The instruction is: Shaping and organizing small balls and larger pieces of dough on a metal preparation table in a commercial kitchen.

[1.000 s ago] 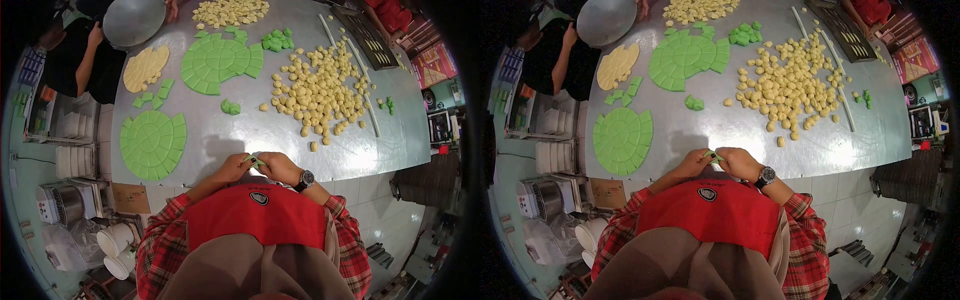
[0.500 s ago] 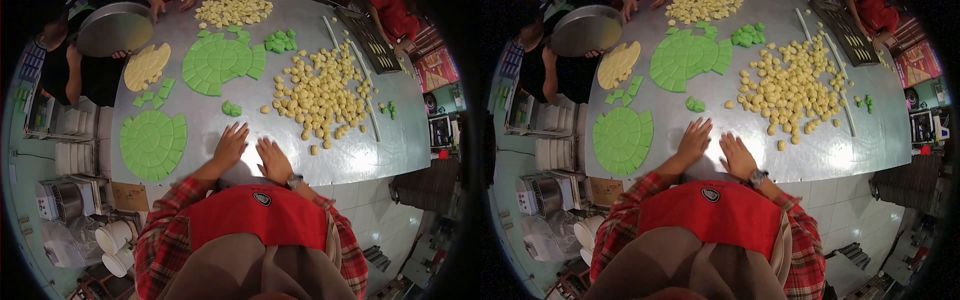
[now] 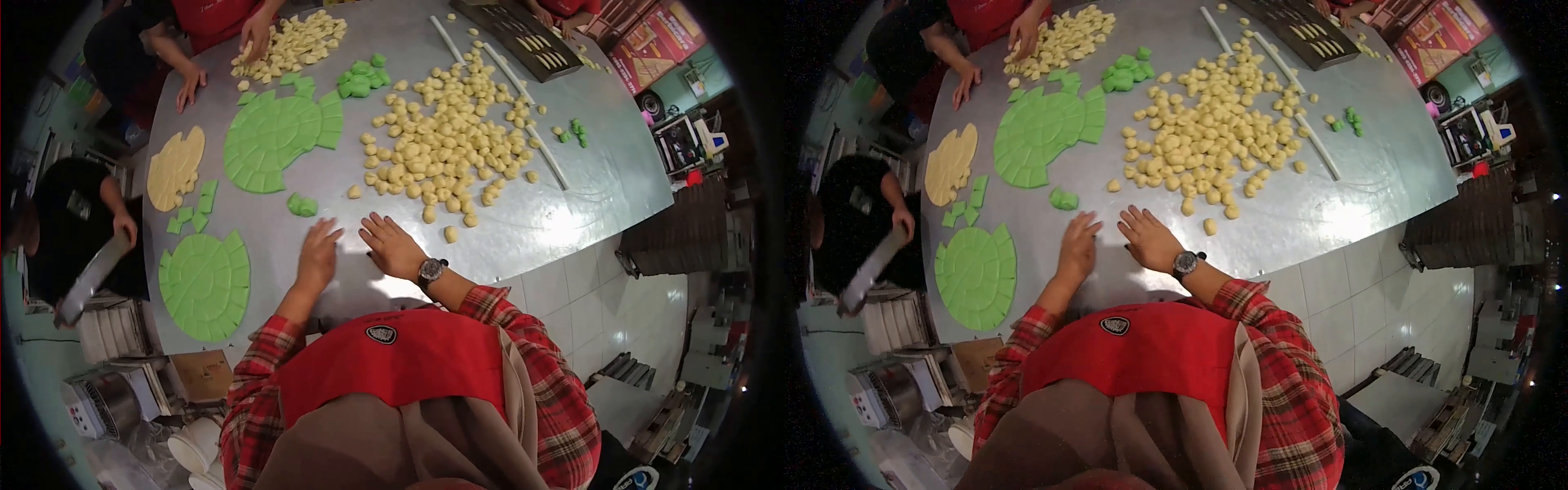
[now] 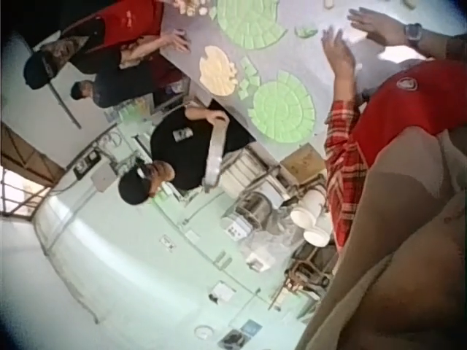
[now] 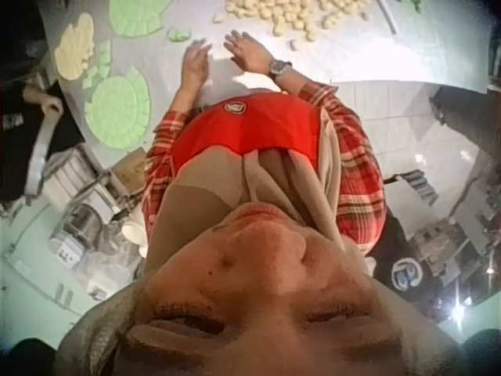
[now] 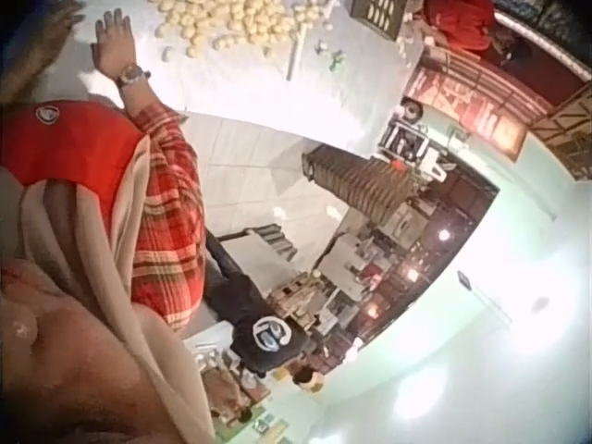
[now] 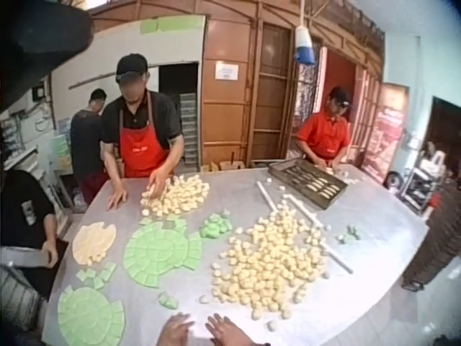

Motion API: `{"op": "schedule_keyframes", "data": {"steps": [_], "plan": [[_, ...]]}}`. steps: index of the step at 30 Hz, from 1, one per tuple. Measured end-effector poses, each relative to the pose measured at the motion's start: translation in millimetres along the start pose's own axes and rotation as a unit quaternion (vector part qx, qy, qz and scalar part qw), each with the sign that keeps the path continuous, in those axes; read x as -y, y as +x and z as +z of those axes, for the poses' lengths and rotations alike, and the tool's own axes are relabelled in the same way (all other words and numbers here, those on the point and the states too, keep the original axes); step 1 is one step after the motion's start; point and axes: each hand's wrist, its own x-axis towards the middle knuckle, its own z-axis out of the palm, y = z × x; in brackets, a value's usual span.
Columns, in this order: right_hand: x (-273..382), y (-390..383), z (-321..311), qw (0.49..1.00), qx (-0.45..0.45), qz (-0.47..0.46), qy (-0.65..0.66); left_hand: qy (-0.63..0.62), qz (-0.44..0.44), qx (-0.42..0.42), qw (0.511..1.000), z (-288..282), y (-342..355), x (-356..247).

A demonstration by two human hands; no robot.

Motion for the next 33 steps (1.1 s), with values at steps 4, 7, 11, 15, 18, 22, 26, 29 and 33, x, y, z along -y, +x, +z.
{"op": "schedule_keyframes", "data": {"steps": [4, 7, 11, 15, 18, 22, 26, 29, 33], "plan": [[-14.2, -62.5, -21.7, 0.992, 0.105, -0.028, 0.069, 0.12, -0.093, 0.033, 0.988, -17.3, -33.3, -13.0], [-13.6, -91.6, -12.4, 0.928, 0.066, 0.216, 0.296, -0.31, -0.342, -0.107, 0.881, 12.4, -43.5, -45.0], [-6.8, -52.4, -65.9, 0.963, -0.016, 0.129, 0.237, -0.551, -0.366, 0.027, 0.75, 56.9, 19.1, -124.1], [-81.2, -88.8, -105.4, 0.957, -0.057, 0.224, 0.175, -0.512, -0.353, 0.059, 0.781, 53.3, 17.9, -97.3], [-191.9, -120.1, -169.3, 0.935, -0.186, 0.3, 0.032, -0.255, -0.336, -0.082, 0.903, 13.0, 8.8, -62.9], [-252.7, -121.9, -241.3, 0.876, -0.187, 0.168, -0.413, -0.176, -0.347, -0.152, 0.909, -2.4, 7.5, -24.0], [-248.1, -111.3, -193.4, 0.949, -0.223, 0.212, -0.063, -0.108, -0.285, -0.169, 0.937, 17.5, 41.1, -13.5], [-165.7, -94.3, -131.3, 0.973, -0.114, 0.155, 0.123, -0.022, -0.232, -0.171, 0.957, 34.2, 91.1, 2.8], [-74.8, -96.2, -92.3, 0.977, -0.093, -0.012, 0.191, 0.071, -0.367, -0.061, 0.926, 37.7, 135.8, 34.6]]}}
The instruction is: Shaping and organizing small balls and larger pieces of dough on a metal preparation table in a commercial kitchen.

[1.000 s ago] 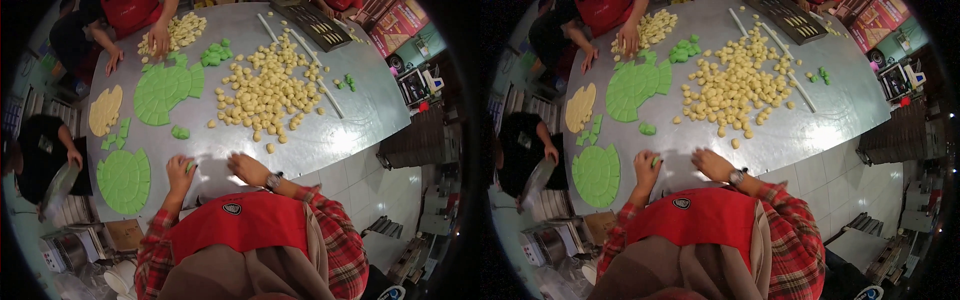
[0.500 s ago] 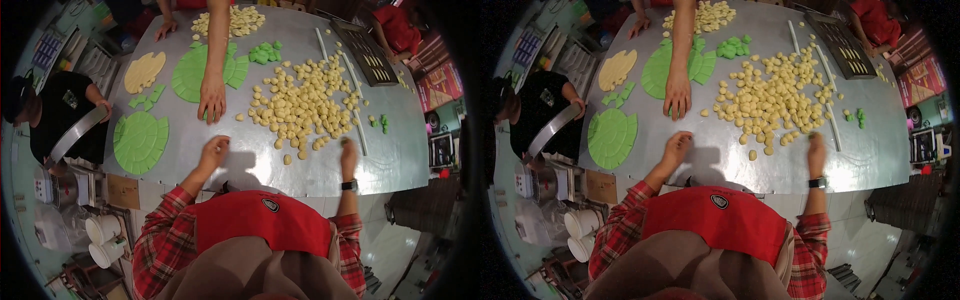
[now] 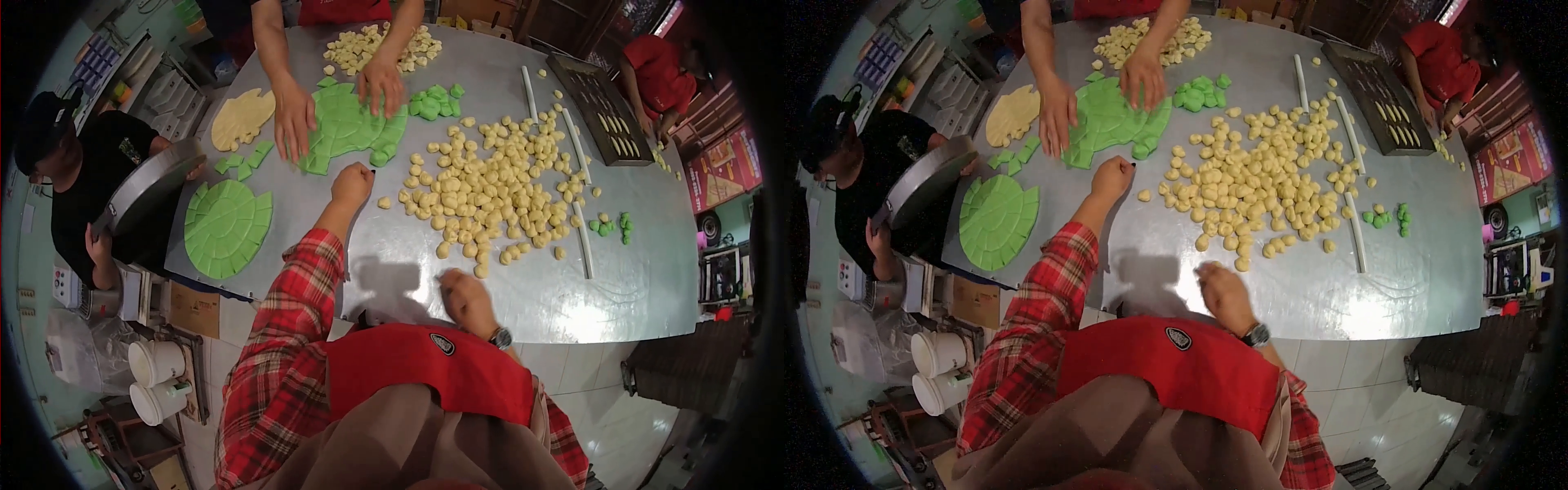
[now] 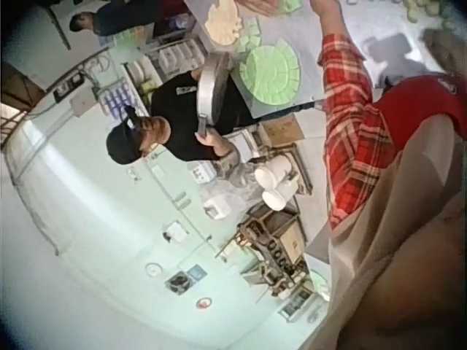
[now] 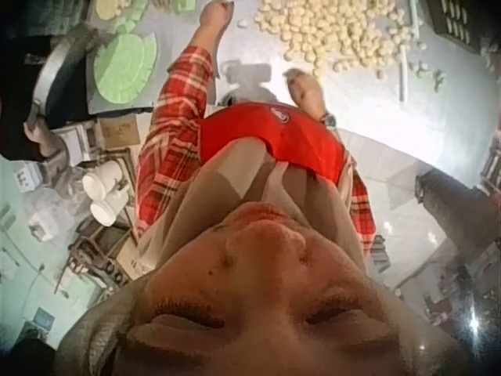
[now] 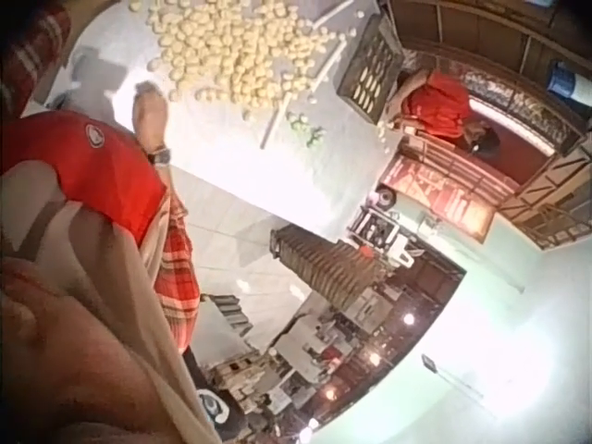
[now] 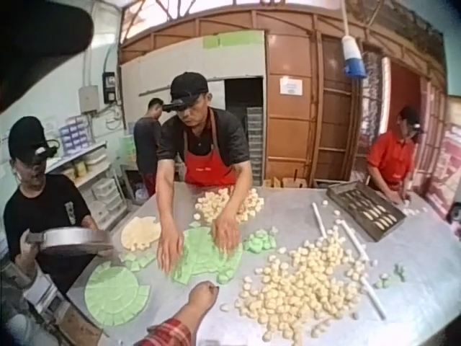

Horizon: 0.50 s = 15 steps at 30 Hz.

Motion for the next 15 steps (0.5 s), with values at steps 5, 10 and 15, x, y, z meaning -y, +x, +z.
{"op": "schedule_keyframes", "data": {"steps": [5, 10, 15], "plan": [[12.8, -17.8, -13.5, 0.991, 0.078, 0.106, 0.001, 0.013, 0.023, -0.099, 0.995, 18.6, 27.8, -13.8], [2.2, -19.1, -33.6, 0.993, 0.004, 0.114, 0.015, 0.048, -0.014, 0.017, 0.999, 12.1, 30.2, 2.9], [-2.8, 10.0, -24.5, 0.987, 0.021, 0.123, 0.105, -0.522, -0.149, 0.026, 0.839, -10.9, -49.3, -17.7]]}}
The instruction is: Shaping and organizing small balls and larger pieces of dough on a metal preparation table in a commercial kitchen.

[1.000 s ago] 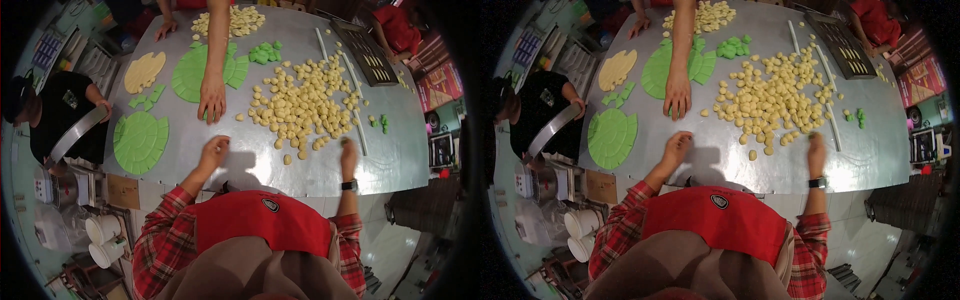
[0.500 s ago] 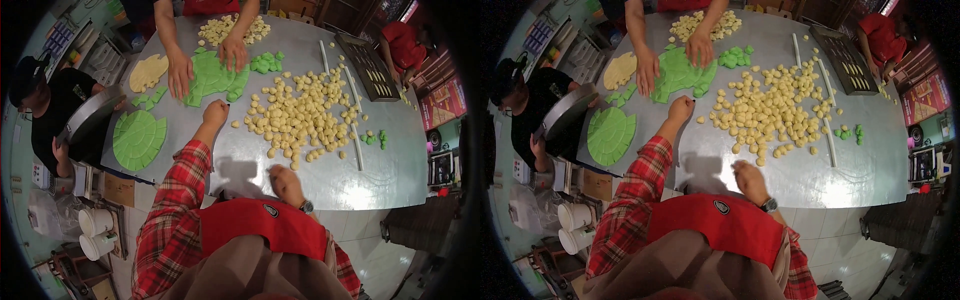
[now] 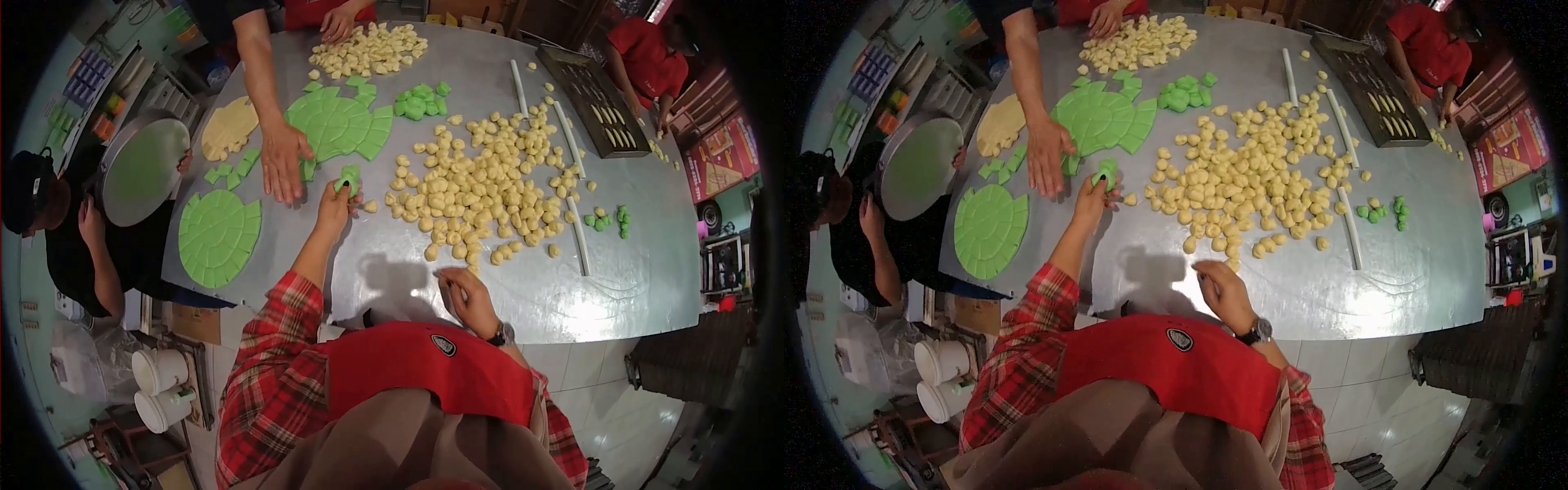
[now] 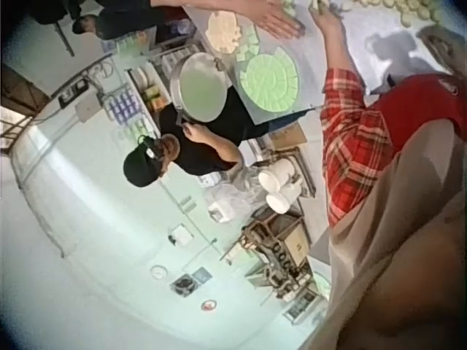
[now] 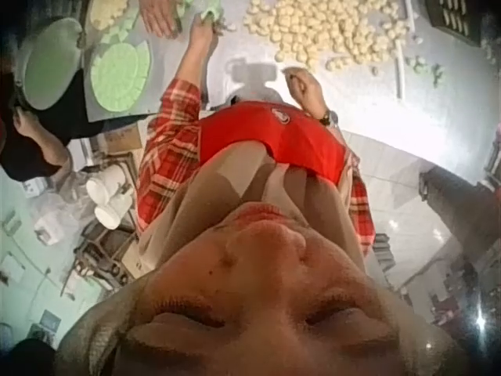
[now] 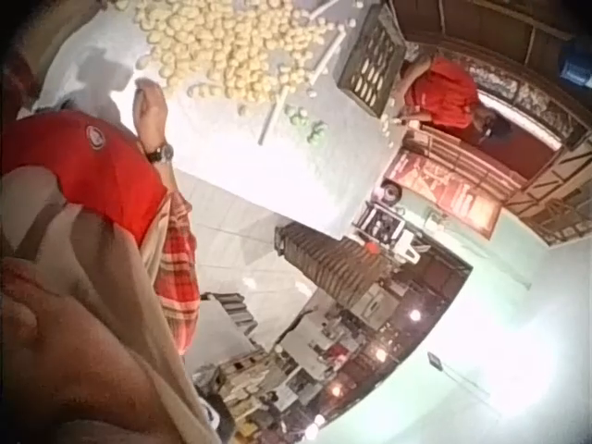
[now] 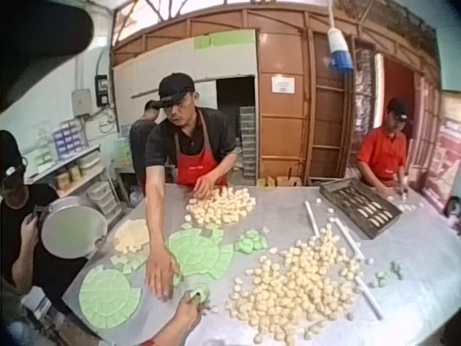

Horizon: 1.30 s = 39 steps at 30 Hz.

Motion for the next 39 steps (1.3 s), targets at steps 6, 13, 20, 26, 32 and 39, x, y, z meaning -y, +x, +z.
{"op": "schedule_keyframes", "data": {"steps": [6, 13, 20, 26, 32, 39], "plan": [[26.9, 82.9, 63.8, 0.99, 0.002, -0.039, 0.135, -0.004, -0.122, 0.208, 0.97, -8.8, -104.4, -30.0], [28.9, 113.2, 83.5, 0.973, 0.224, 0.001, 0.051, 0.223, -0.066, 0.123, 0.965, -71.6, -165.6, -3.7], [-10.5, 61.2, 29.0, 0.987, 0.008, 0.117, 0.106, 0.133, -0.167, 0.1, 0.972, -83.9, -211.7, 10.4], [-46.3, -8.6, -68.3, 0.974, -0.176, 0.142, -0.003, 0.117, -0.139, 0.227, 0.957, -40.8, -208.7, 8.2], [-52.7, -63.4, -109.4, 0.888, -0.121, 0.142, -0.419, 0.062, -0.133, 0.362, 0.921, 25.8, -207.7, 17.4], [48.0, -50.4, -69.0, 0.965, 0.198, -0.13, -0.115, 0.156, -0.198, 0.406, 0.879, 107.8, -227.3, 24.3]]}}
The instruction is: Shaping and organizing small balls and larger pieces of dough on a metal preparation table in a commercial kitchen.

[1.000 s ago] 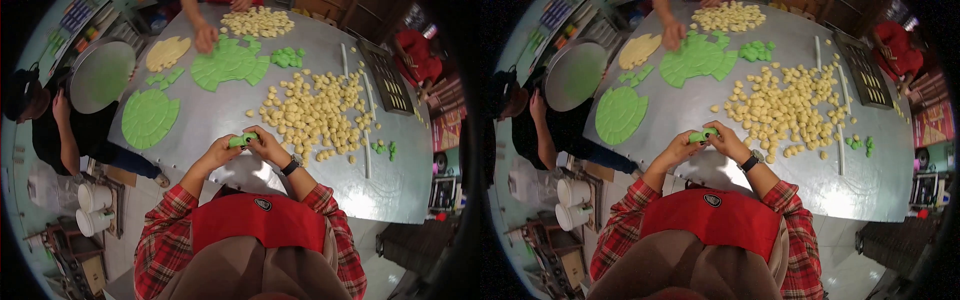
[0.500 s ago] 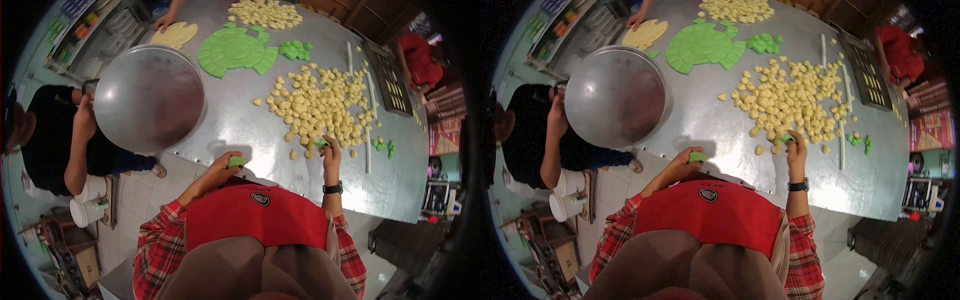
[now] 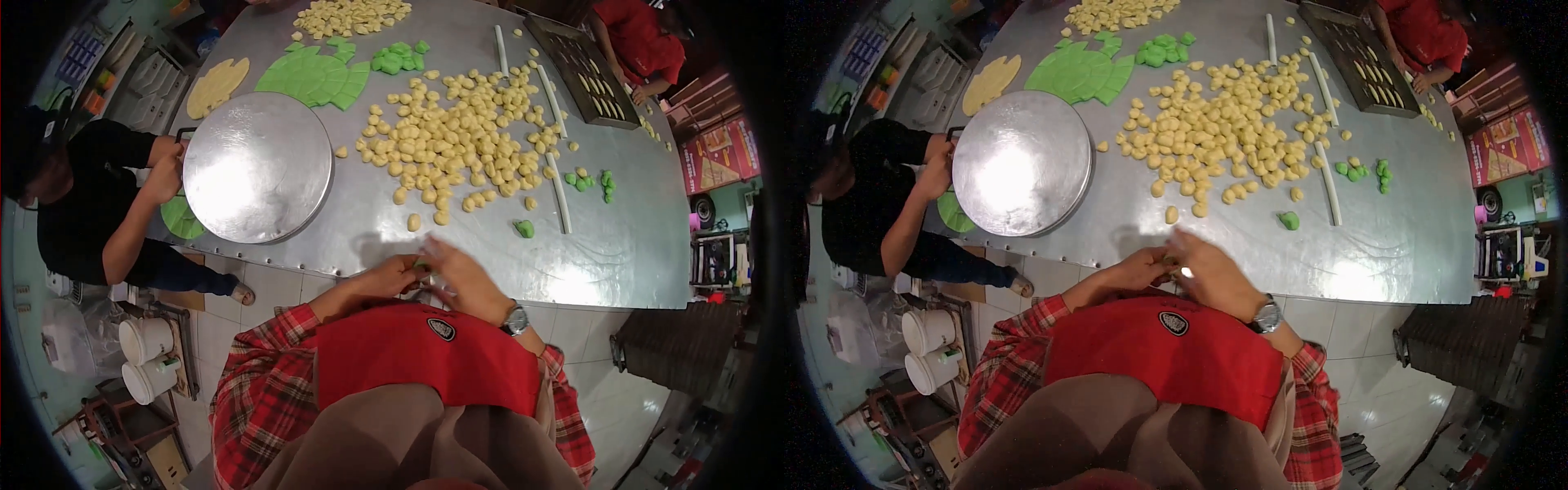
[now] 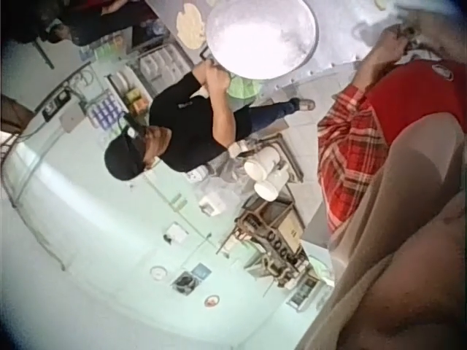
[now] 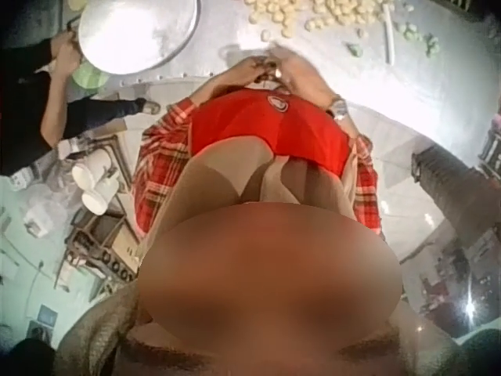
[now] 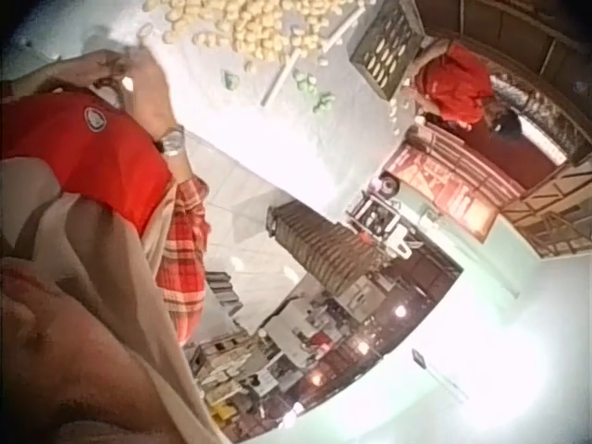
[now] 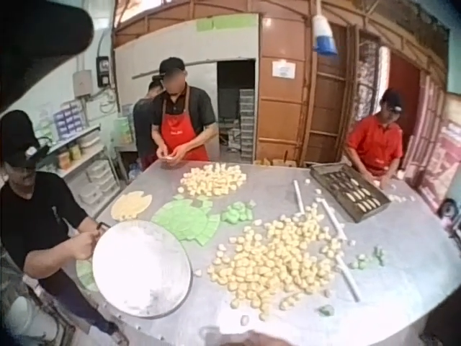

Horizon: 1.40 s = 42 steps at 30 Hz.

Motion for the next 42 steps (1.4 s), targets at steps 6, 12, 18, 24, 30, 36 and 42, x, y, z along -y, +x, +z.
{"op": "schedule_keyframes", "data": {"steps": [6, 12, 18, 24, 30, 36, 42], "plan": [[-10.8, -25.3, -2.2, 0.996, 0.066, -0.011, -0.062, 0.199, 0.038, -0.006, 0.979, 32.6, 14.8, -3.3], [-30.6, -33.2, -5.3, 0.991, 0.093, -0.037, -0.085, 0.186, 0.07, -0.128, 0.972, 54.6, 8.6, 14.4], [-31.7, -48.0, -7.7, 0.966, 0.183, 0.024, 0.182, -0.224, 0.103, -0.337, 0.909, 44.0, 15.7, 50.6], [-122.8, -99.9, -10.2, 0.993, -0.06, 0.047, -0.091, 0.452, 0.089, -0.48, 0.747, 17.6, -11.1, 65.8], [-113.4, -70.9, 24.8, 0.991, 0.007, 0.017, -0.131, 0.508, 0.125, -0.451, 0.724, 6.3, 49.3, 49.9], [-133.5, -105.1, 8.5, 0.976, -0.039, 0.071, -0.201, 0.532, 0.092, -0.46, 0.705, 3.5, 8.1, 70.1], [-76.5, -93.9, 21.8, 0.993, -0.098, 0.063, 0.034, 0.109, 0.261, -0.375, 0.883, 56.1, 19.7, 55.9]]}}
